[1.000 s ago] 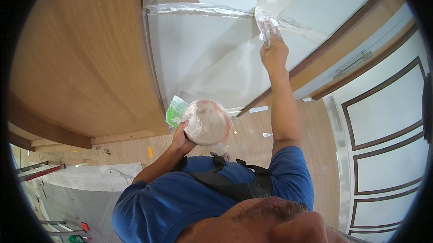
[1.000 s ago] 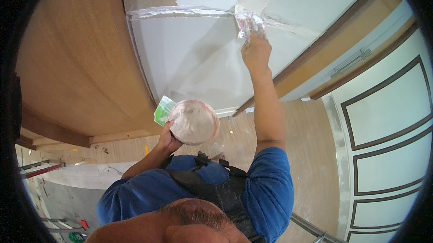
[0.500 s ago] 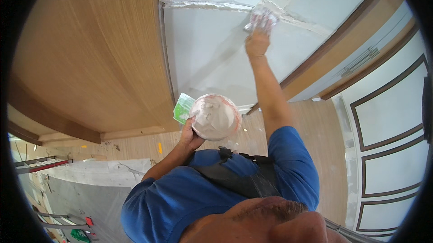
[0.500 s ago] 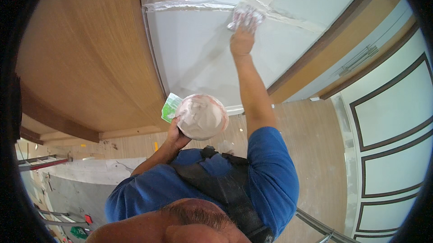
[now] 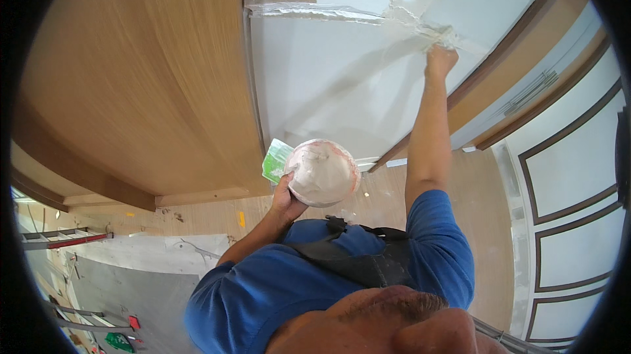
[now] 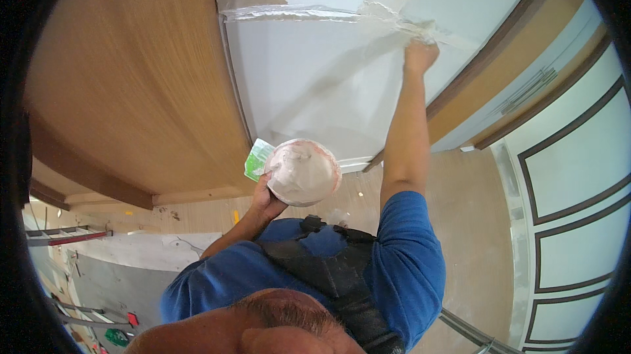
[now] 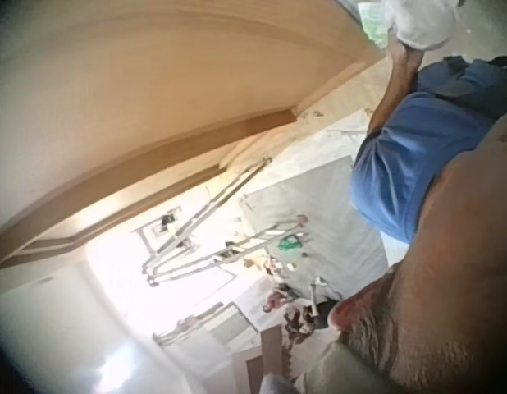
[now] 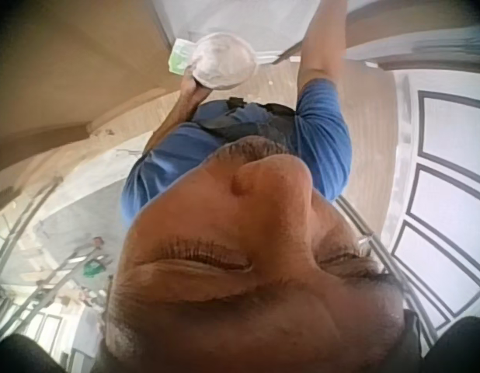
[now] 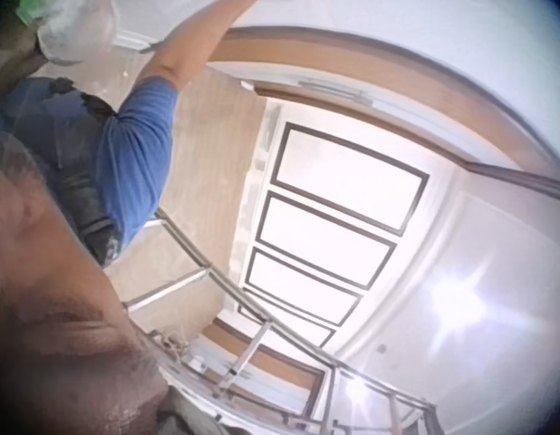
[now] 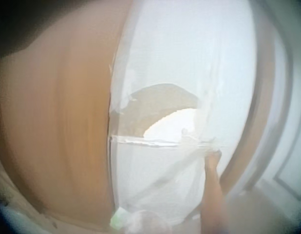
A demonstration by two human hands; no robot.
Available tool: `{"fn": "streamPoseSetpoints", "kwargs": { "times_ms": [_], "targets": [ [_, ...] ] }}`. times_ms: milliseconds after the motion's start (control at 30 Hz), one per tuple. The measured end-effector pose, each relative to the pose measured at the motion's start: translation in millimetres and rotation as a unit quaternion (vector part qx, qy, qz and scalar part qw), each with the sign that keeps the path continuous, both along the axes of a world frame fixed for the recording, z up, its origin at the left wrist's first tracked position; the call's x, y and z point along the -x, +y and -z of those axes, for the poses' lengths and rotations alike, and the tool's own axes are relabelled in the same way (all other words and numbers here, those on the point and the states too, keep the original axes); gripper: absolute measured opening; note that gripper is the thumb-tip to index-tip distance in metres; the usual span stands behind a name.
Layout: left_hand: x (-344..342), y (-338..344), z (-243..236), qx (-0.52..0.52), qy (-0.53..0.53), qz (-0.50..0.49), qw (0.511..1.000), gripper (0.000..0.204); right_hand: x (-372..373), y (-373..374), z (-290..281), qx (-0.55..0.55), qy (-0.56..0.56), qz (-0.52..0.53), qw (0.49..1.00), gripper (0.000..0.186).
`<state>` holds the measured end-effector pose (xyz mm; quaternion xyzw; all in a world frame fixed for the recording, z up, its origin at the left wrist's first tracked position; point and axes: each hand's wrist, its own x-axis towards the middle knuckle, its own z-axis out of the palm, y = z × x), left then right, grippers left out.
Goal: The person applies white joint compound to wall seams using a putty knife and a small container. The person repeatedly scoops compound and spreads it along the seams of a white wall panel, smoothing the surface.
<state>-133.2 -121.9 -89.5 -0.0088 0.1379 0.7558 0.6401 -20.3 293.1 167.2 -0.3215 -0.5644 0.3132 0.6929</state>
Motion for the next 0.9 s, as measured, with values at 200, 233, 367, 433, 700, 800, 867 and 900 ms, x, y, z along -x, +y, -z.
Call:
{"fn": "streamPoseSetpoints", "kwargs": {
  "times_ms": [200, 233, 367, 433, 700, 800, 867, 900],
  "targets": [
    [3, 9, 7, 0.011, 0.004, 0.020, 1.000, 0.062, 93, -139, 6, -0.085, -0.295, 0.092, 0.947, 0.024],
    [3, 8, 6, 0.010, 0.002, 0.019, 1.000, 0.063, 95, -155, 10, -0.089, -0.320, 0.052, 0.942, 0.023],
    [0, 6, 3, -0.011, 0.016, 0.012, 1.000, 0.065, 57, -144, 29, -0.112, -0.241, 0.004, 0.964, 0.024],
    [0, 7, 0, -0.019, 0.037, -0.001, 0.999, 0.068, 12, -97, 37, -0.133, -0.253, 0.046, 0.957, 0.033],
    [-17, 20, -17, -0.015, 0.081, -0.039, 0.996, 0.073, -32, 25, 64, -0.371, -0.366, 0.221, 0.824, 0.078],
    [-23, 24, -25, -0.002, 0.101, -0.054, 0.993, 0.077, -21, 15, 125, -0.358, -0.371, 0.174, 0.839, 0.077],
    [-32, 26, -25, 0.010, 0.099, -0.078, 0.992, 0.078, -37, -19, 152, -0.333, -0.397, 0.119, 0.847, 0.073],
    [-36, 26, -26, 0.016, 0.095, -0.090, 0.991, 0.078, -49, -38, 154, -0.302, -0.397, 0.088, 0.862, 0.070]
  ]
}}
